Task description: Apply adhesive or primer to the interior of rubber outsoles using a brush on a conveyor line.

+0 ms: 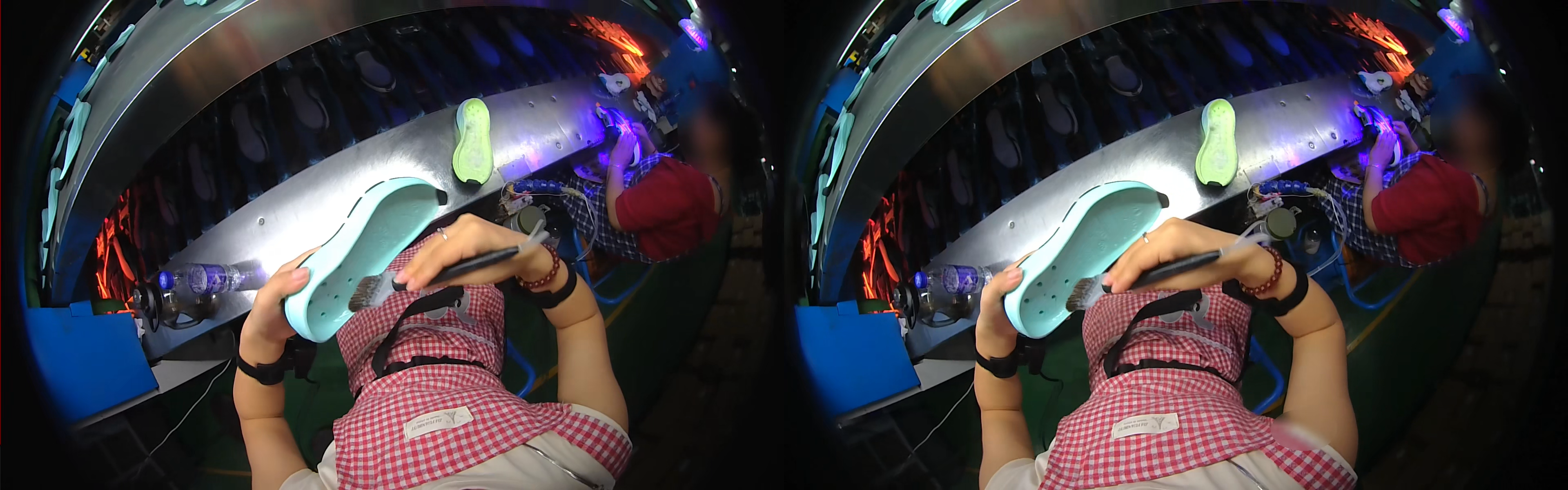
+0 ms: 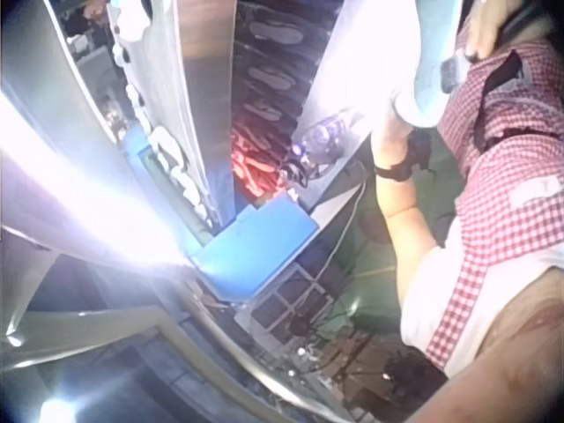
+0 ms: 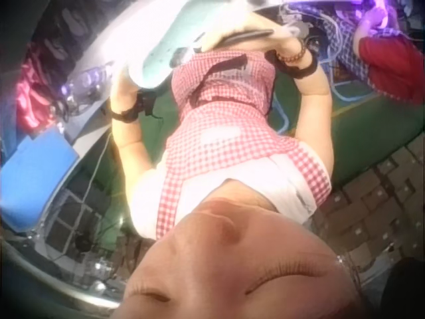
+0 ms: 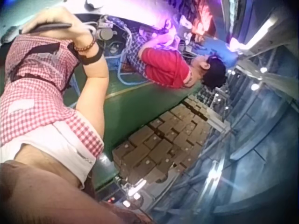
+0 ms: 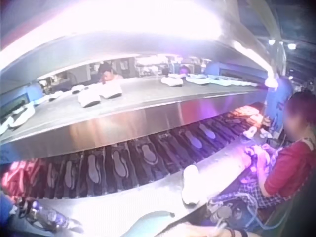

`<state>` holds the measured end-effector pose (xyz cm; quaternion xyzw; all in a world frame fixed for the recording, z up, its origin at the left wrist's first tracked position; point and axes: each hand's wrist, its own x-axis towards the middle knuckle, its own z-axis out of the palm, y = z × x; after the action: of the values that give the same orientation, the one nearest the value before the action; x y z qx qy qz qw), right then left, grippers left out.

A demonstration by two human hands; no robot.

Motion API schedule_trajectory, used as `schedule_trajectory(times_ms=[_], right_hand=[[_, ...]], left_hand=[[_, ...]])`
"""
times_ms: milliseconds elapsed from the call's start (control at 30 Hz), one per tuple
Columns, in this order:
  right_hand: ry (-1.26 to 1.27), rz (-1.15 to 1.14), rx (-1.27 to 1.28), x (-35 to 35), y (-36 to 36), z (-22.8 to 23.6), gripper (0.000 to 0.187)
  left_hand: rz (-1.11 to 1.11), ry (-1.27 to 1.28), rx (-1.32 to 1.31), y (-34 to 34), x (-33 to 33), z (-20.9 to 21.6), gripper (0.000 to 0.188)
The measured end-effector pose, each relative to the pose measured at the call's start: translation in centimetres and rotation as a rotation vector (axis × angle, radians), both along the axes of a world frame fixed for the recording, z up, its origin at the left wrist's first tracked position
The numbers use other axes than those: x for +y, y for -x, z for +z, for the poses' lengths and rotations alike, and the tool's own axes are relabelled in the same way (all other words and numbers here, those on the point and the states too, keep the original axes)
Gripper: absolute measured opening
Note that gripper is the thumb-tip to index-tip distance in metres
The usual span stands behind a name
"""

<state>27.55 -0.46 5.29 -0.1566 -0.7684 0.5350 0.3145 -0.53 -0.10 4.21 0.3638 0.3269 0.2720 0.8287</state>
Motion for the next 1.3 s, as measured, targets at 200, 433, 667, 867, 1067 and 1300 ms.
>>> schedule_trajectory(times_ms=[200, 433, 667, 867, 1067, 1300], right_hand=[[-0.046, -0.261, 0.099, 0.1, 0.4, 0.5, 0.022], [-0.16, -0.144, 0.133, -2.3, 0.9, 1.7, 0.019], [0.1, -0.507, 0.057, -0.6, 4.0, -1.9, 0.02], [0.105, -0.662, 0.055, 0.3, 5.6, -2.0, 0.019], [-0.552, -0.416, -0.073, -2.7, 5.8, -1.7, 0.019], [-0.267, -0.529, 0.125, 0.2, 5.5, 0.5, 0.021]], left_hand=[[0.155, 0.055, -0.008, 2.6, -1.0, -1.6, 0.071], [0.385, 0.198, -0.433, 3.0, 0.1, -1.0, 0.074], [0.465, 0.014, -0.653, -3.4, 0.8, -5.5, 0.089], [0.57, 0.0, -0.548, -5.2, -0.1, -6.1, 0.073], [0.68, -0.167, -0.577, -3.3, 1.3, -5.2, 0.085], [0.612, -0.16, -0.659, -5.4, -0.1, -3.6, 0.088]])
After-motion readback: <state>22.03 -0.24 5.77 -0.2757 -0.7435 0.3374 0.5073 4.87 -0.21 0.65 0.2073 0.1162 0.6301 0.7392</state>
